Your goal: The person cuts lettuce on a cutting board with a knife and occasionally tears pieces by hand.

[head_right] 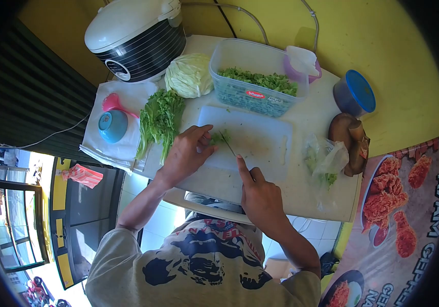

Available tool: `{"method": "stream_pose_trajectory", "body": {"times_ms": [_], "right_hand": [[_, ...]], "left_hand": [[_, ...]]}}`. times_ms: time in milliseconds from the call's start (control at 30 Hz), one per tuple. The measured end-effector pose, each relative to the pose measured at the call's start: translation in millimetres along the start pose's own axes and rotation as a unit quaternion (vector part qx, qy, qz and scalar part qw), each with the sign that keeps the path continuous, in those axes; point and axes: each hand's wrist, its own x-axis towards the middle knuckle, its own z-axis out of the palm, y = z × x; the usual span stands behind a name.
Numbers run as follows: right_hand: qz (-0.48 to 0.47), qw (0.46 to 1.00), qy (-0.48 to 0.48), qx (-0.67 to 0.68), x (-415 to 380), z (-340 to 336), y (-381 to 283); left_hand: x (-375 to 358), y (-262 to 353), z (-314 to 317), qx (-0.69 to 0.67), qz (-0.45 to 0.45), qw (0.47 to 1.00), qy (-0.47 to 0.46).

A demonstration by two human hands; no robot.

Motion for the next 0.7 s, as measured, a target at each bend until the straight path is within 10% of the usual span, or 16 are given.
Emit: {"method": "stream_pose_trajectory", "body": {"times_ms": [700], "right_hand": [[0.016,0.994,0.057,0.094,-10,-3,30]], "left_hand": [[16,14,-9,0.049,0.015,0.996,-0.076]]}}
